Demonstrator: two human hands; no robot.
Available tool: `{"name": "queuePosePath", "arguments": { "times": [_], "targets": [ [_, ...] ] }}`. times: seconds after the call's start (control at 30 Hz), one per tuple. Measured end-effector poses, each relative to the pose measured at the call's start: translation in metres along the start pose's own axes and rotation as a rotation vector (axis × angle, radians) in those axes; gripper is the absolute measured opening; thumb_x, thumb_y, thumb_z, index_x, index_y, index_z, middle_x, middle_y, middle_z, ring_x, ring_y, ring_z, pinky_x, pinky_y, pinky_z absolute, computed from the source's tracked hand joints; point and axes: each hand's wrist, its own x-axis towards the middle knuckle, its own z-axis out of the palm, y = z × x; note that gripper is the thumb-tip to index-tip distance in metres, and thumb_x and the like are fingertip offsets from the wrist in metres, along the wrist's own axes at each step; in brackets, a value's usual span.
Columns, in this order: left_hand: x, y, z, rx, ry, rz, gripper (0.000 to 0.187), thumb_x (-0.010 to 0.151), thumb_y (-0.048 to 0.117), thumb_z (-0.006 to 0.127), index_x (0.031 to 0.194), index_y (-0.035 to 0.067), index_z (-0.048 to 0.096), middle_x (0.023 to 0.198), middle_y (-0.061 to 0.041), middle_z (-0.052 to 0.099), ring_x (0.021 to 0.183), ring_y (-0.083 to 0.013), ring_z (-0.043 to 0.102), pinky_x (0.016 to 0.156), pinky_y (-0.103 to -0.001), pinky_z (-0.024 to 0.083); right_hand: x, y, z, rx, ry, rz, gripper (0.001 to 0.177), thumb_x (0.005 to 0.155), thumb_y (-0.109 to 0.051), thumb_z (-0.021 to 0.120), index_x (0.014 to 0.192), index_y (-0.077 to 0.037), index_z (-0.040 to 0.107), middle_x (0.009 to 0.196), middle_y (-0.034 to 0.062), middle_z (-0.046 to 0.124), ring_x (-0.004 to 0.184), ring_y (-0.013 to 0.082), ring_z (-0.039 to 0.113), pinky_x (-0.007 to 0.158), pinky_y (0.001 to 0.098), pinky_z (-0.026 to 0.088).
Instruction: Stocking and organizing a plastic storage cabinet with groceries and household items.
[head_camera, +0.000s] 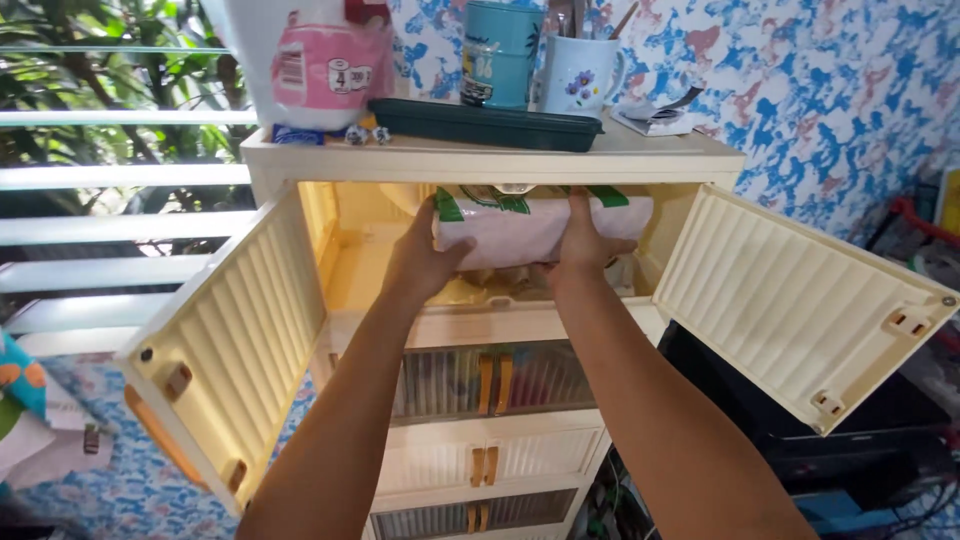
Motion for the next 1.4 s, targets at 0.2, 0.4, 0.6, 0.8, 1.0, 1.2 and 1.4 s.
{"name": "queuePosePath", "arguments": {
  "times": [0.2, 0.4, 0.6, 0.8, 1.0, 1.2, 1.4],
  "targets": [
    [0.050, -0.039, 0.016, 0.052, -0.059, -0.014, 0.084, 0.083, 0.025, 0.080, 0.154, 0.012, 0.037, 0.128, -0.021, 0.068, 0.117, -0.0338, 0.066, 0.095, -0.042, 0.054, 0.025, -0.011, 0.000, -0.333, 0.069, 0.097, 0.141, 0.078, -0.060, 0.081, 0.162, -0.020, -0.025, 0.129, 0.0218, 0.062, 0.092, 0.0295, 0.061, 0.070, 0.0462, 0.051],
    [0.064, -0.053, 0.027, 0.022, -0.092, -0.050, 0.069, 0.086, 0.021, 0.078, 0.146, 0.015, 0.045, 0.135, -0.018, 0.066, 0.120, -0.0333, 0.067, 0.095, -0.041, 0.055, 0.075, -0.008, -0.042, -0.613, -0.258, 0.085, 0.079, 0.083, -0.059, 0.071, 0.141, -0.015, 0.041, 0.111, 0.0155, 0.067, 0.083, 0.0255, 0.069, 0.066, 0.0441, 0.050],
    [0.066, -0.065, 0.045, -0.052, -0.030, -0.084, 0.067, 0.089, 0.018, 0.071, 0.146, 0.018, 0.038, 0.139, -0.018, 0.063, 0.118, -0.0342, 0.067, 0.092, -0.042, 0.056, 0.093, -0.028, -0.063, -0.679, -0.105, -0.162, 0.063, 0.090, -0.048, 0.074, 0.138, -0.015, 0.049, 0.136, 0.0101, 0.051, 0.113, 0.0284, 0.052, 0.079, 0.0522, 0.049],
    [0.052, -0.036, 0.040, -0.005, -0.108, -0.199, 0.078, 0.095, 0.026, 0.063, 0.160, 0.022, 0.020, 0.135, -0.024, 0.061, 0.107, -0.0392, 0.070, 0.086, -0.046, 0.059, 0.099, -0.036, -0.070, -0.415, -0.382, 0.062, 0.060, 0.094, -0.045, 0.063, 0.139, -0.007, 0.054, 0.136, 0.0207, 0.063, 0.120, 0.0409, 0.065, 0.093, 0.0690, 0.053],
    [0.056, -0.067, 0.059, 0.078, -0.034, -0.162, 0.081, 0.096, 0.031, 0.066, 0.162, 0.025, 0.019, 0.124, -0.026, 0.068, 0.096, -0.0376, 0.073, 0.078, -0.045, 0.058, 0.086, -0.037, -0.063, -0.530, -0.216, -0.061, 0.067, 0.091, -0.048, 0.065, 0.146, -0.019, 0.042, 0.155, 0.0132, 0.036, 0.132, 0.0431, 0.039, 0.099, 0.0742, 0.038],
    [0.028, -0.006, 0.042, 0.095, -0.075, -0.245, 0.082, 0.096, 0.028, 0.059, 0.164, 0.023, 0.013, 0.113, -0.027, 0.071, 0.092, -0.0408, 0.075, 0.079, -0.048, 0.059, 0.090, -0.030, -0.061, -0.648, -0.159, -0.146, 0.069, 0.085, -0.044, 0.070, 0.142, -0.016, 0.044, 0.150, 0.0128, 0.044, 0.130, 0.0363, 0.043, 0.095, 0.0690, 0.041],
    [0.020, -0.009, 0.050, 0.343, -0.002, -0.201, 0.080, 0.098, 0.027, 0.059, 0.164, 0.021, 0.015, 0.109, -0.026, 0.071, 0.101, -0.0429, 0.070, 0.086, -0.053, 0.054, 0.153, -0.002, -0.073, -0.612, -0.428, -0.549, 0.054, 0.081, -0.024, 0.074, 0.124, 0.006, 0.061, 0.115, 0.0176, 0.073, 0.101, 0.0272, 0.071, 0.084, 0.0380, 0.057]
  ]
}}
